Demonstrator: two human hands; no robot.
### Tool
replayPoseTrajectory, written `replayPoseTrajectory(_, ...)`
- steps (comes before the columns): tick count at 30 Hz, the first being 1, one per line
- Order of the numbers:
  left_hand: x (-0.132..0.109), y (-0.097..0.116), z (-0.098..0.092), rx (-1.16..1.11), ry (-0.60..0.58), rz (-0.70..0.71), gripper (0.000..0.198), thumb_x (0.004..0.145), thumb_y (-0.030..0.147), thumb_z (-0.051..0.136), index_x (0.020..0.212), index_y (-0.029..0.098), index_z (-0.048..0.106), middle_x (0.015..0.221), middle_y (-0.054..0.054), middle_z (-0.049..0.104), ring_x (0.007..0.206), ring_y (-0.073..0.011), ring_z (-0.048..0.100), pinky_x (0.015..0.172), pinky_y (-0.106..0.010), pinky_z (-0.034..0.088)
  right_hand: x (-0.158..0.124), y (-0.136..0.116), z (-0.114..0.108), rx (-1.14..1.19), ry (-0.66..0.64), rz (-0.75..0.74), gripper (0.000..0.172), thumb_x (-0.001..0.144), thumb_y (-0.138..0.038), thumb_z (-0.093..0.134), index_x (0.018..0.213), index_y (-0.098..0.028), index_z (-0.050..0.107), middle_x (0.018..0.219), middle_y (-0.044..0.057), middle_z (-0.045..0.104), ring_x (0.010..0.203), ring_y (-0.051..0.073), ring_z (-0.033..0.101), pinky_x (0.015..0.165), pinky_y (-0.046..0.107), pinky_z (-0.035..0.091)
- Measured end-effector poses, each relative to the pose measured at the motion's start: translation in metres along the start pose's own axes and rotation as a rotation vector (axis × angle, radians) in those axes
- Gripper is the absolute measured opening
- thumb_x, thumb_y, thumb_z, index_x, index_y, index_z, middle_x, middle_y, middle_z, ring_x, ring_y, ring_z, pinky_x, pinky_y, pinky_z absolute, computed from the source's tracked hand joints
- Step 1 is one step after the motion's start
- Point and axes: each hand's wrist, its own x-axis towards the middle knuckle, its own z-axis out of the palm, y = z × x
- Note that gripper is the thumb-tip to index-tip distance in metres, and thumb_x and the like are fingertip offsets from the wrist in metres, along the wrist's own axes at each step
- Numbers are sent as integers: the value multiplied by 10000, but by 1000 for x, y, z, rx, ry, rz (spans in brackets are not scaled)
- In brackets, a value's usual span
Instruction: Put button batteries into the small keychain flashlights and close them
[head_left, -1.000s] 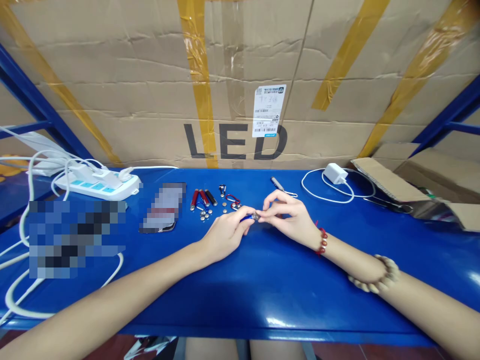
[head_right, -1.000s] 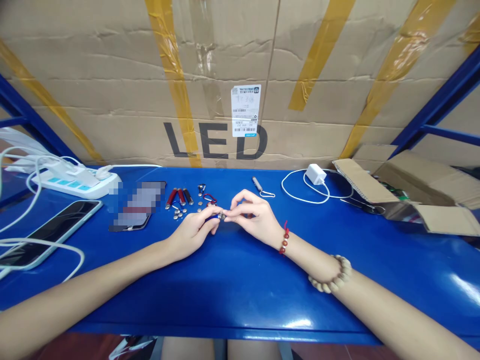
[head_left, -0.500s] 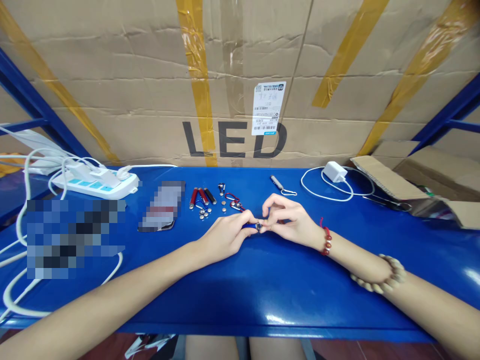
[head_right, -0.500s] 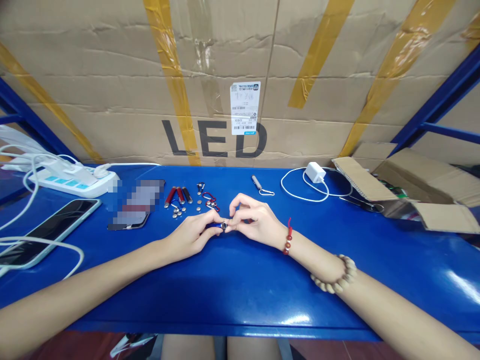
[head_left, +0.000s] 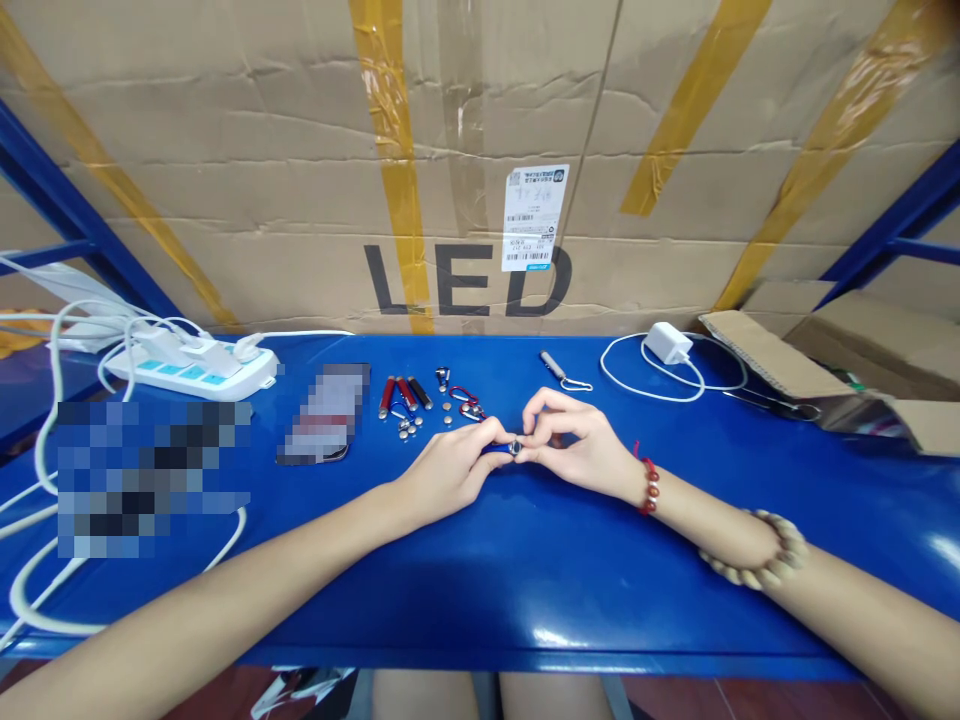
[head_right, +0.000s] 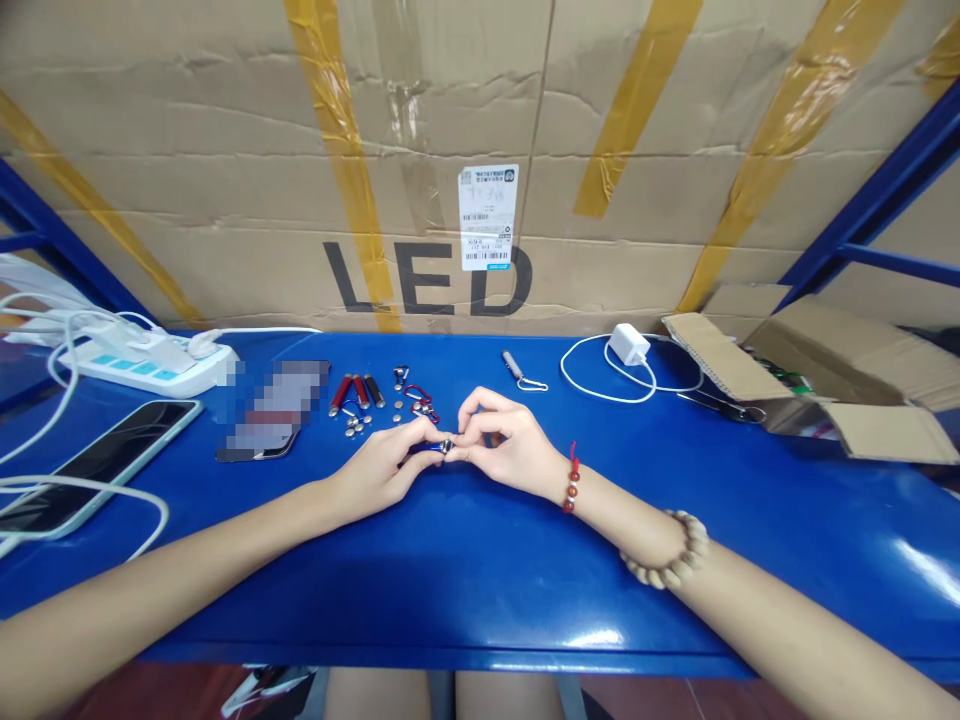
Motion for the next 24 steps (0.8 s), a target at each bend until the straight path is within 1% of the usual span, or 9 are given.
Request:
replayPoseTrajectory(7,1,1,0,10,-5,4,110,888,236,393,858,203,493,905,-18,632,815,-151,607,712,-241,448,2,-1,1,30,1,69,288,712,-319,682,517,-146,560,736,29,512,549,72,453,440,202,356)
replayPoseTrajectory(13,0,0,0,21,16,1,95,880,226,400,852,202,487,892,-25,632,829,-157,599,732,-253,456,3,-4,2,120,-18,226,303,692,-337,689,508,-141,551,733,23,512,520,57,426,427,193,339)
replayPoseTrajectory(19,-1,-3,2,94,38,21,95,874,233,404,856,203,493,870,-33,633,818,-167,592,715,-267,459,3,-6,3,149,-50,332,321,683,-340,685,493,-139,520,718,20,518,548,68,448,466,207,355)
replayPoseTrajectory(24,-2,-4,3,134,80,40,109,875,235,413,841,194,508,843,-42,637,783,-171,590,692,-266,458,3,-8,5,247,-48,408,349,670,-373,686,496,-138,496,723,13,502,541,62,442,483,215,367)
